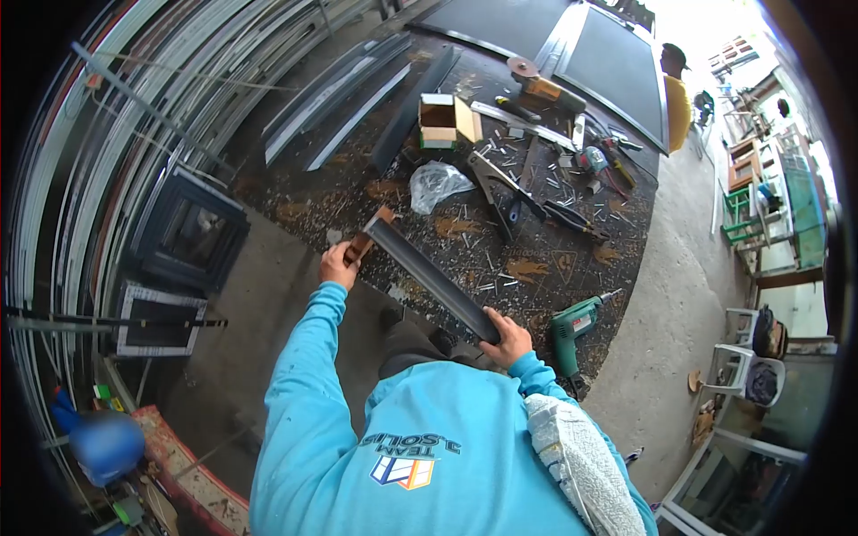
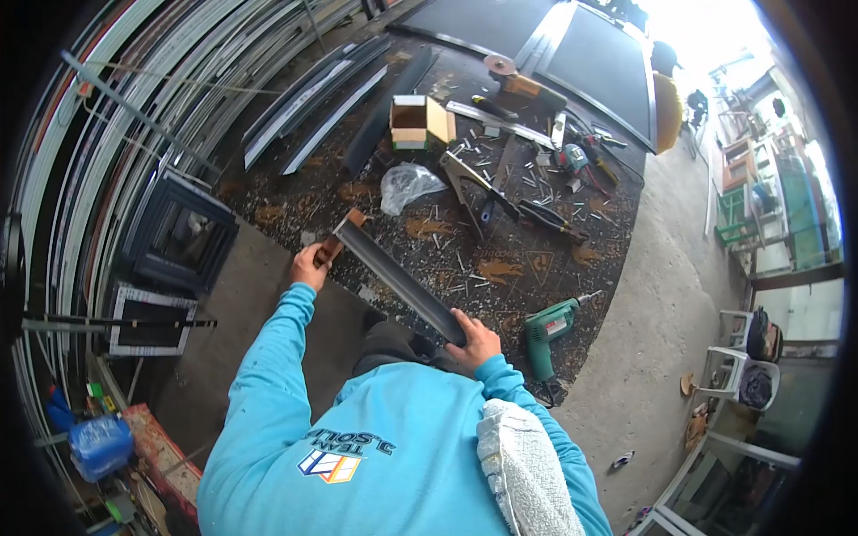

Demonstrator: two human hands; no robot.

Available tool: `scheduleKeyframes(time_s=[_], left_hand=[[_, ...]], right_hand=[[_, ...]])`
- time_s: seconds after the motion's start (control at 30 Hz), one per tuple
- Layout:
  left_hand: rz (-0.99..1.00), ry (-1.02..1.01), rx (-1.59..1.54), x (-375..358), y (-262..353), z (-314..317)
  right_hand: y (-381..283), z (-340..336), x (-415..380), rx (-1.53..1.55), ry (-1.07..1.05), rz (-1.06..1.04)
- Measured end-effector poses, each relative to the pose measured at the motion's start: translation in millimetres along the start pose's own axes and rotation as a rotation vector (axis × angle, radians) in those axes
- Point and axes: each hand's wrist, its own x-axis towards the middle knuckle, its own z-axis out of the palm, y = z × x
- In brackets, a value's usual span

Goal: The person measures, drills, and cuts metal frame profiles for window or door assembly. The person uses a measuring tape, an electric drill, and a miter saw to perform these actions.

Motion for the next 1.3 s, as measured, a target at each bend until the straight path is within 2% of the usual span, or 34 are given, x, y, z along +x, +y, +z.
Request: scheduleKeyframes(time_s=[0.27,0.4,0.43,0.53,0.6,0.67,0.7,0.73,0.8,0.87,0.93,0.97,1.07,1.1,1.13,1.2,1.3], left_hand=[[-0.003,-0.028,0.07,0,-7,-3],[-0.012,-0.038,0.126,-2,-15,-10],[0.001,-0.024,0.137,1,-14,-12],[0.187,0.206,0.197,-14,37,-28],[0.421,0.074,0.166,-26,83,-33],[0.675,-0.173,0.09,-35,126,-24],[0.785,-0.272,0.169,-38,146,-16],[0.854,-0.343,0.176,-40,154,-3],[0.838,-0.449,0.342,-43,159,21],[0.761,-0.471,0.476,-44,155,34],[0.692,-0.469,0.538,-38,161,41],[0.695,-0.475,0.543,-38,161,42],[0.722,-0.44,0.571,-38,164,41],[0.725,-0.44,0.56,-38,163,42],[0.732,-0.439,0.549,-38,163,43],[0.744,-0.417,0.494,-37,160,44],[0.745,-0.427,0.51,-32,163,44]], right_hand=[[-1,6,9,-0.023,0.009,0.001],[-4,9,18,-0.01,-0.05,0.054],[-7,9,21,-0.04,-0.094,0.097],[-11,9,23,-0.036,-0.064,0.104],[-10,9,21,-0.037,-0.075,0.078],[-7,8,23,-0.067,-0.068,0.029],[-4,6,21,-0.04,-0.048,-0.007],[-1,-1,16,-0.025,0.08,-0.03],[9,-24,-7,0.014,0.336,-0.066],[26,-49,-34,-0.148,0.544,0.193],[67,-44,-60,-0.331,0.597,0.53],[83,-40,-68,-0.378,0.557,0.648],[122,-25,-72,0.037,0.567,0.609],[127,-19,-67,0.014,0.637,0.571],[115,-27,-58,0.068,0.602,0.7],[104,-43,-52,0.191,0.568,0.792],[118,-56,-71,0.278,0.603,0.697]])
